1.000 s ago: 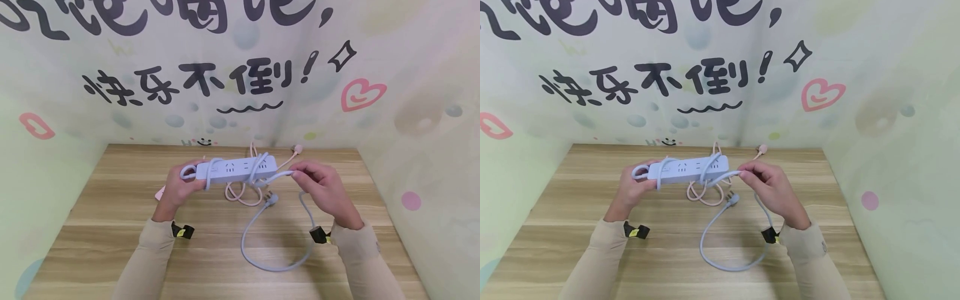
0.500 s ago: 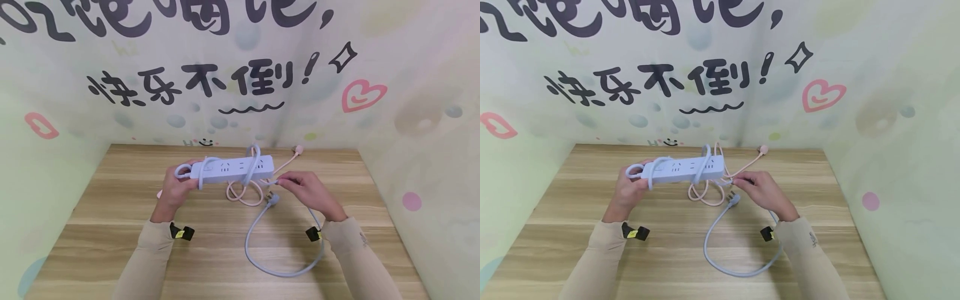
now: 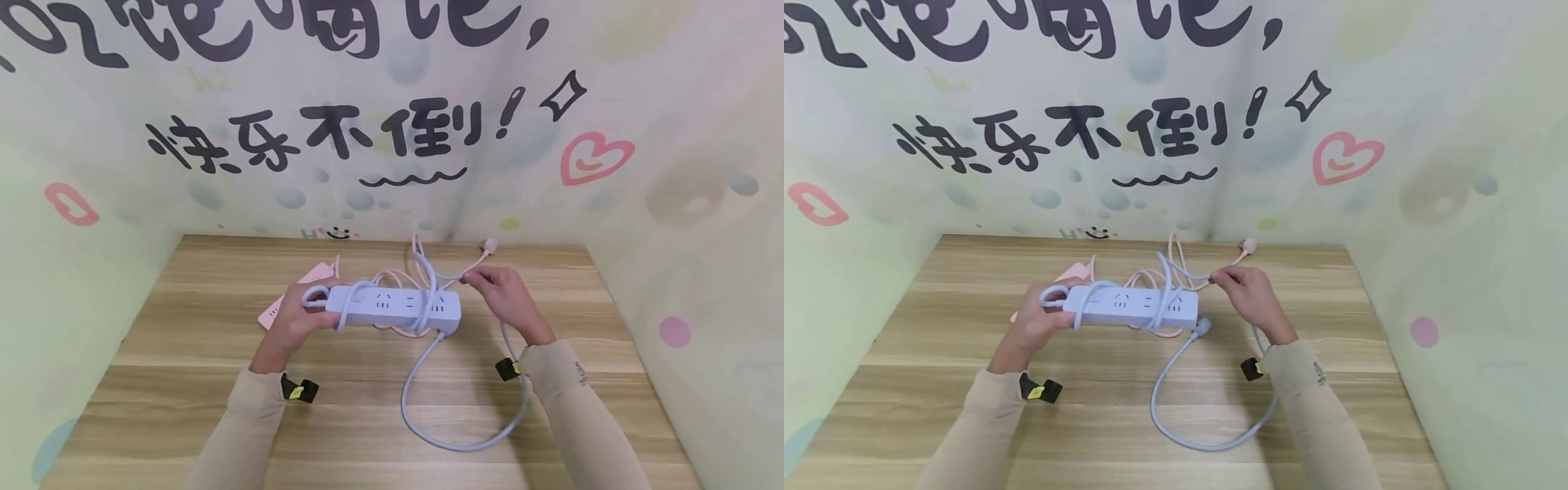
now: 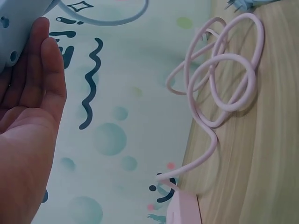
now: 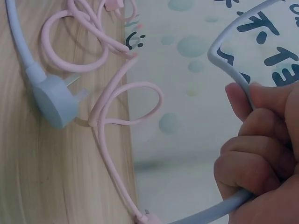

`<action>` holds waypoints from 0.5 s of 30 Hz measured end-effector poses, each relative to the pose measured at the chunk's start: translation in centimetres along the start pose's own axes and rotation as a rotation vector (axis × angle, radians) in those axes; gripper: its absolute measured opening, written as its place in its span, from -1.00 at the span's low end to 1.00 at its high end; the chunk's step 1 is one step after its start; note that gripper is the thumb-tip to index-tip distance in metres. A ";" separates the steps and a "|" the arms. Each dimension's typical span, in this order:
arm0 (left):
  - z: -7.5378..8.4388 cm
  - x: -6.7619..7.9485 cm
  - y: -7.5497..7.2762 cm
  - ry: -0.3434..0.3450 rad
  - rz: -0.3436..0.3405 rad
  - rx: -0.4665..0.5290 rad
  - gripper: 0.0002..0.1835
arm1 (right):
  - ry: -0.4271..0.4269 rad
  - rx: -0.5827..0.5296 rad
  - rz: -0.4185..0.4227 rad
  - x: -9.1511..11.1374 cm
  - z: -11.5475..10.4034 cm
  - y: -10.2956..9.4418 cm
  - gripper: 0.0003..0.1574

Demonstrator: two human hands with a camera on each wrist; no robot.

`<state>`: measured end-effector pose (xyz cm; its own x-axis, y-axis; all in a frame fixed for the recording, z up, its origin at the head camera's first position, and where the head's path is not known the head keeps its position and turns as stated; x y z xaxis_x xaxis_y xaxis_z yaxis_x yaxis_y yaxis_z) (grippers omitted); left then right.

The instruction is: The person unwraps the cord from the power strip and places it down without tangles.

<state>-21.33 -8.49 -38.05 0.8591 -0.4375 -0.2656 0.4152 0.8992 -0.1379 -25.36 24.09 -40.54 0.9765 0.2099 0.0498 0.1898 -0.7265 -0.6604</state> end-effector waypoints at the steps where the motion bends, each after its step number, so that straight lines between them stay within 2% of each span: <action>1: -0.2 0.0 0.2 -0.009 -0.014 -0.003 -0.55 | -0.003 0.001 0.024 0.0 -0.1 -0.3 -0.55; 5: -1.2 0.2 0.8 -0.041 -0.049 -0.032 -0.54 | -0.019 -0.022 0.120 0.6 -1.4 -2.0 -0.55; 9: -1.6 0.4 1.0 -0.057 -0.054 -0.085 -0.56 | -0.034 -0.056 0.186 1.5 -3.3 -3.4 -0.56; 15: -1.7 0.3 0.8 -0.023 -0.047 -0.132 -0.54 | -0.149 -0.092 0.281 3.3 -6.5 -5.4 -0.61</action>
Point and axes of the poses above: each hand's wrist, its own x-axis away from the middle knuckle, its own y-axis out of the palm, z = x × y, the point moved 10 cm from there along -x, towards the middle knuckle, and after that the axes turned 5 degrees about -z, right-handed, at the moved point
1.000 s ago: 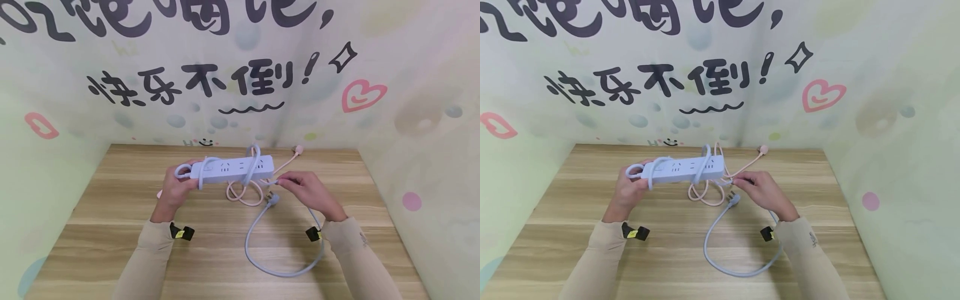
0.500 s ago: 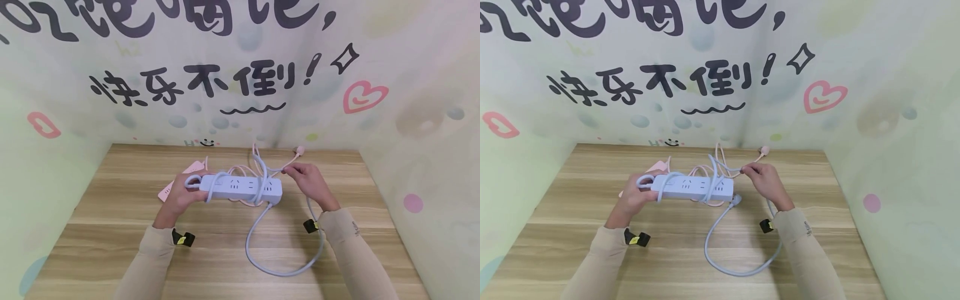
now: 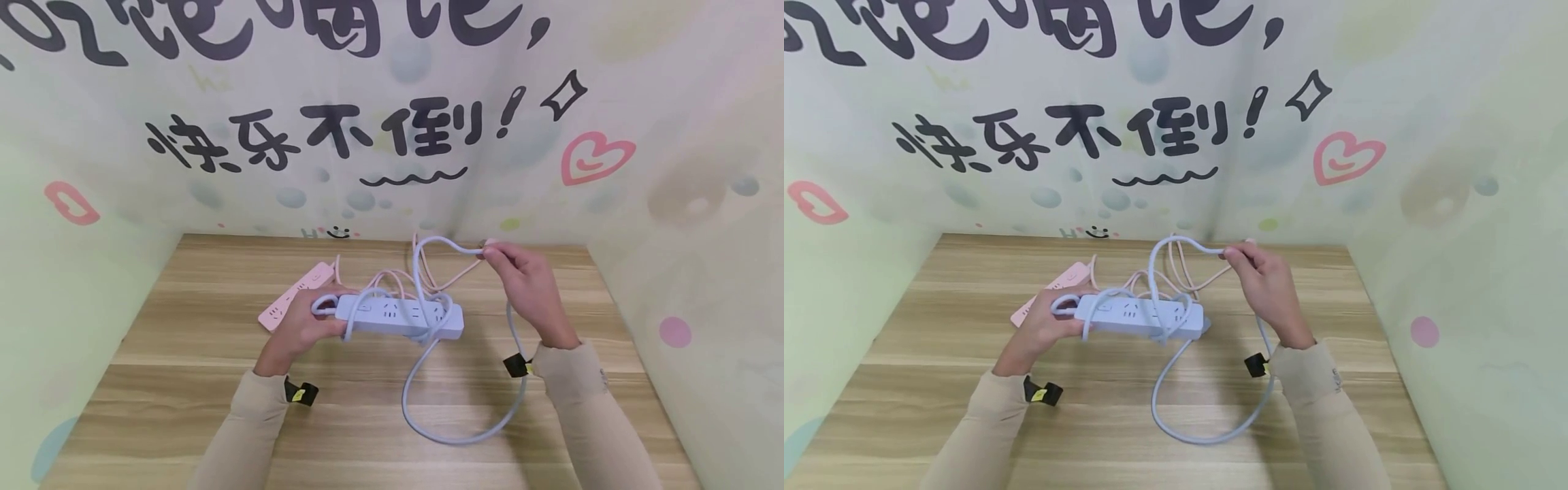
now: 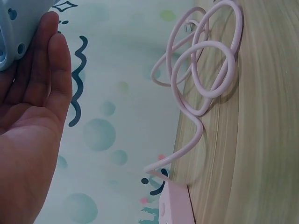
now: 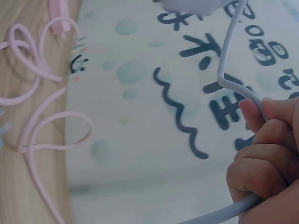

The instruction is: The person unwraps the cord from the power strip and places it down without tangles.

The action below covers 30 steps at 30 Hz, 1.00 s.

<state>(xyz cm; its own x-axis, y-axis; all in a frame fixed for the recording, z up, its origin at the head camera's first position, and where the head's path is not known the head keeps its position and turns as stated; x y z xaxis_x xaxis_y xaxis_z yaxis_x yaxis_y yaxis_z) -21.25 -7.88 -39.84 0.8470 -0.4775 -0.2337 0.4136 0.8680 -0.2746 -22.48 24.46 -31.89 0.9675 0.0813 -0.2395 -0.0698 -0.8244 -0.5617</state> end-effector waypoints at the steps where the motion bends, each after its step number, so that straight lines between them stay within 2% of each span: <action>1: 0.0 0.0 0.0 0.006 -0.001 -0.004 -0.54 | -0.022 -0.010 0.012 0.2 -0.6 -0.3 -0.63; 9: -0.2 -0.3 -0.2 0.026 0.015 0.021 -0.58 | -0.207 -0.108 0.076 2.1 -5.1 -2.0 -0.79; 12: -0.4 -0.4 -0.6 0.026 0.068 0.018 -0.58 | -0.282 -0.148 0.071 2.9 -6.4 -2.4 -0.80; 15: -0.7 -0.3 -1.5 0.004 0.154 -0.015 -0.58 | -0.334 -0.175 0.043 3.7 -7.1 -2.5 -0.76; 18: -0.8 -0.1 -2.3 -0.004 0.234 -0.025 -0.57 | -0.378 -0.180 -0.004 4.3 -7.3 -2.2 -0.72; 22: -0.9 0.2 -3.2 0.015 0.312 -0.003 -0.56 | -0.414 -0.193 -0.109 4.8 -6.9 -1.3 -0.75; 30: -0.9 0.8 -4.6 0.023 0.407 0.109 -0.52 | -0.337 -0.206 -0.261 5.8 -4.6 -0.1 -0.72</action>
Point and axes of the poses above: each hand's wrist, its own x-axis away from the middle knuckle, its own y-axis out of the palm, z = x × y, the point moved 10 cm from there along -x, towards the middle knuckle, and after that the axes turned 5 degrees about -z, right-handed, at the moved point
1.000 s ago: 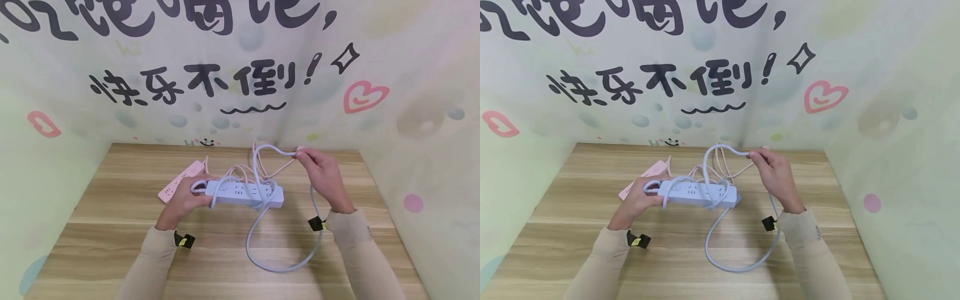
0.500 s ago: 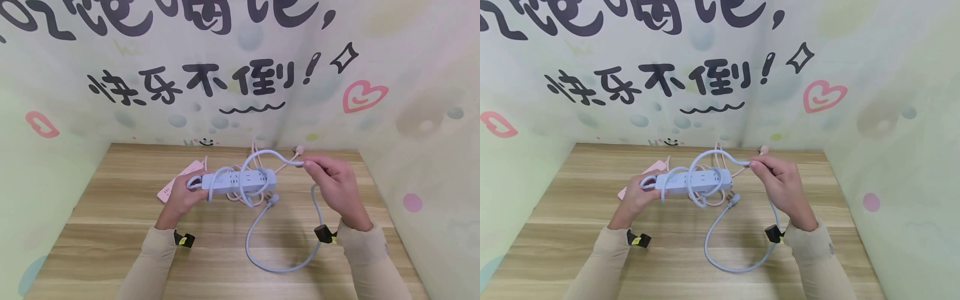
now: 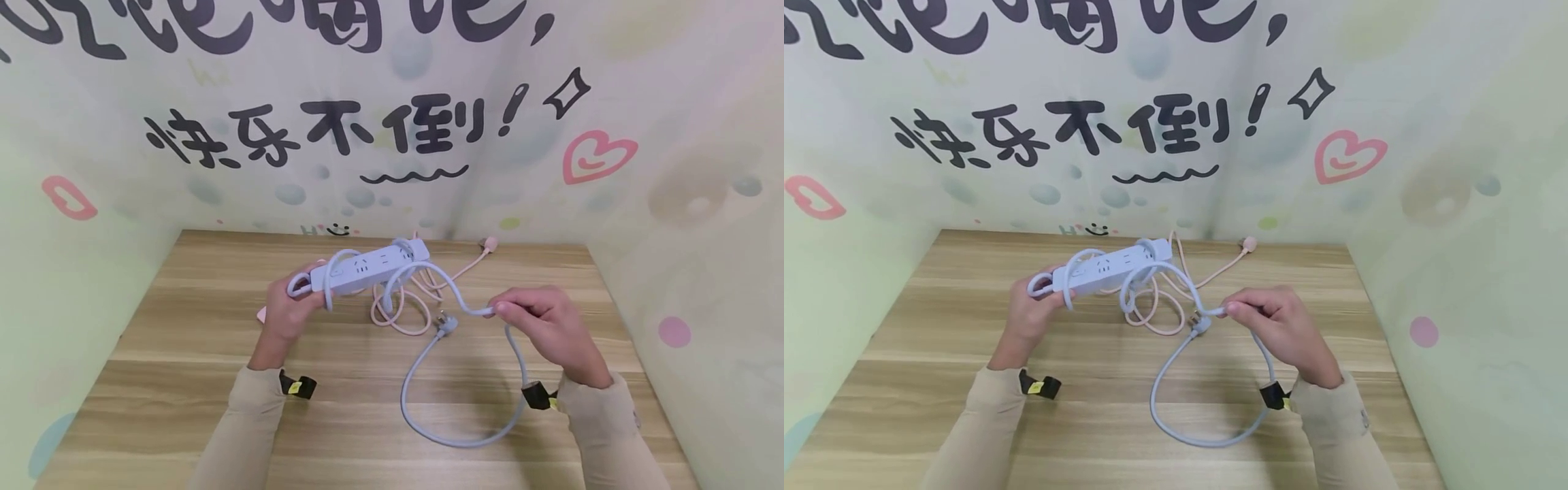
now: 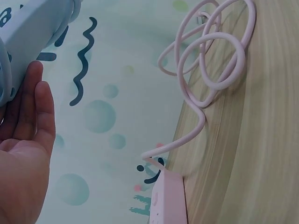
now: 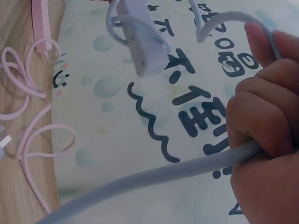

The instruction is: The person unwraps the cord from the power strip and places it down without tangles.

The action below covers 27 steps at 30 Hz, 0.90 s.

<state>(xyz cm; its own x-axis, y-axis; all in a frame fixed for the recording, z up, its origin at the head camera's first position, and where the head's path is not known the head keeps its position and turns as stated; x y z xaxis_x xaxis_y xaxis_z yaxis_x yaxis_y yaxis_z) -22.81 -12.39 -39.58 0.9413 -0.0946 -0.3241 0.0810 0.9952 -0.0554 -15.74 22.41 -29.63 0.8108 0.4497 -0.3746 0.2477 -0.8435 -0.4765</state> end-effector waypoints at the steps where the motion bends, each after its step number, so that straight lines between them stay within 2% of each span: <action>1: 0.1 0.0 -0.2 0.002 0.010 0.006 -0.52 | 0.020 -0.008 -0.010 0.2 0.4 0.0 -0.73; 4: 0.2 -0.1 -0.5 0.000 0.038 0.038 -0.53 | 0.118 -0.023 -0.040 0.6 1.9 0.2 -0.77; 9: 0.0 -0.1 -0.9 -0.014 0.078 0.123 -0.56 | 0.330 0.033 -0.101 1.2 5.5 0.3 -0.83; 14: 0.0 0.1 -0.9 0.001 0.090 0.243 -0.50 | 0.482 0.087 -0.163 1.6 9.2 0.8 -0.76; 20: 0.5 0.5 -0.1 0.035 0.019 0.380 -0.42 | 0.550 0.146 -0.190 1.0 13.1 1.6 -0.65; 25: 0.7 0.9 0.8 0.041 -0.057 0.345 -0.41 | 0.552 0.191 -0.187 -0.1 15.3 2.0 -0.60; 27: 0.8 0.9 1.2 0.044 -0.094 0.292 -0.42 | 0.545 0.206 -0.184 -0.5 15.8 2.2 -0.59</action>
Point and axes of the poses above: each hand's wrist, its own x-axis away from the middle knuckle, its own y-axis out of the palm, z = x × y, the point moved 10 cm from there along -x, towards the middle knuckle, and after that the axes turned 5 degrees about -z, right-handed, at the moved point
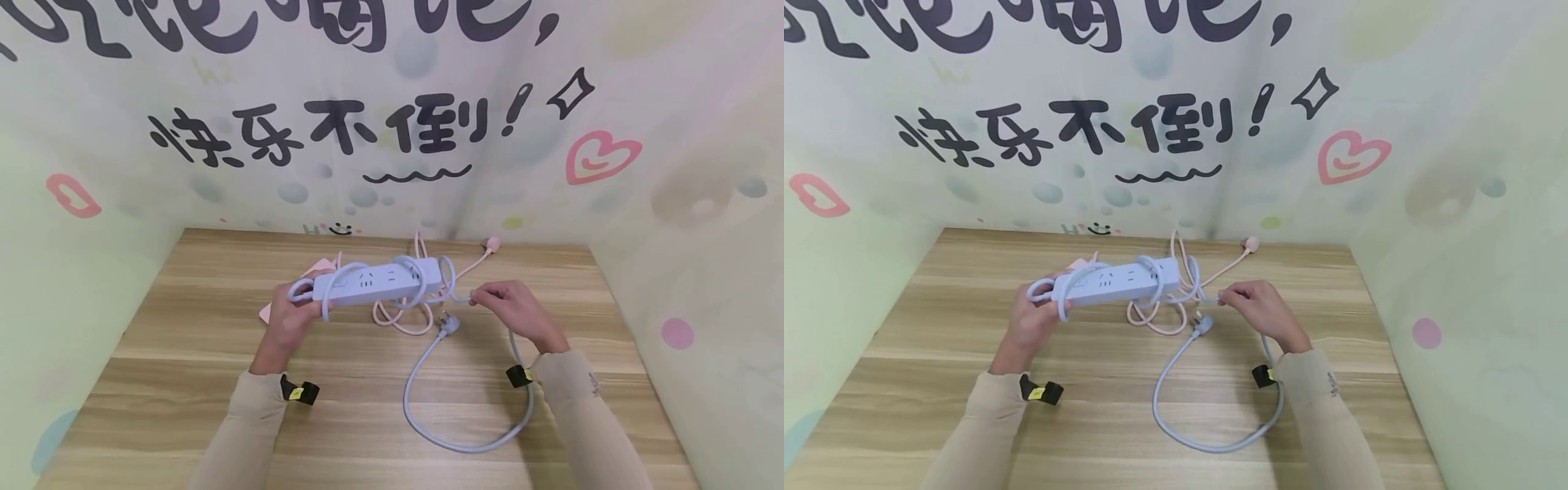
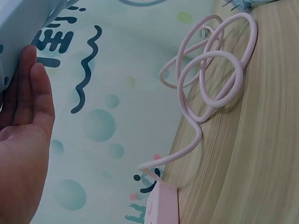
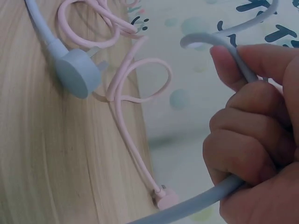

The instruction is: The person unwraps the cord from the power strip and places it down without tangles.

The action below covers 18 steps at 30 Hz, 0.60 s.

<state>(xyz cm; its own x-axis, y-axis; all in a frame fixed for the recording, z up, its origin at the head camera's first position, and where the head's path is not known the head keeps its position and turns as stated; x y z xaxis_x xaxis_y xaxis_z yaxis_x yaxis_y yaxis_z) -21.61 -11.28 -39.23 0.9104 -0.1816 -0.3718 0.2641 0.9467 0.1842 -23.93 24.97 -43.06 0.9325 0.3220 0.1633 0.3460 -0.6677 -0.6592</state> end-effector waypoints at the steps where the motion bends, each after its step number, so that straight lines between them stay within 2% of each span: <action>1: -0.1 0.0 0.2 -0.001 -0.020 -0.017 -0.42 | 0.000 0.004 0.005 -0.2 0.0 0.1 -0.59; 7: -0.5 0.3 1.2 -0.013 -0.142 -0.107 -0.43 | 0.008 0.012 0.037 -1.2 -0.3 -0.2 -0.63; 12: -1.1 0.6 1.9 -0.027 -0.222 -0.169 -0.53 | 0.003 -0.008 0.092 -1.9 -1.5 -1.2 -0.62; 18: -1.4 0.6 2.4 -0.042 -0.274 -0.214 -0.57 | -0.007 -0.029 0.238 -0.7 -3.7 -3.4 -0.55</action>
<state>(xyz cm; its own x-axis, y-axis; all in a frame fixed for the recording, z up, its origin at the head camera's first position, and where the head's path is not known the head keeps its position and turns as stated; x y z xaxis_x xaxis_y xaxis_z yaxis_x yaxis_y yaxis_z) -20.85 -8.70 -40.27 0.8285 -0.4433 -0.3423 0.4319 0.8948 -0.1135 -25.42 24.57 -38.20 0.9875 0.1576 0.0003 0.1189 -0.7442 -0.6573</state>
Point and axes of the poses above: each hand's wrist, its own x-axis away from the middle knuckle, its own y-axis out of the palm, z = x × y, the point moved 10 cm from there along -x, towards the middle knuckle, and after that the axes turned 5 degrees about -z, right-handed, at the moved point
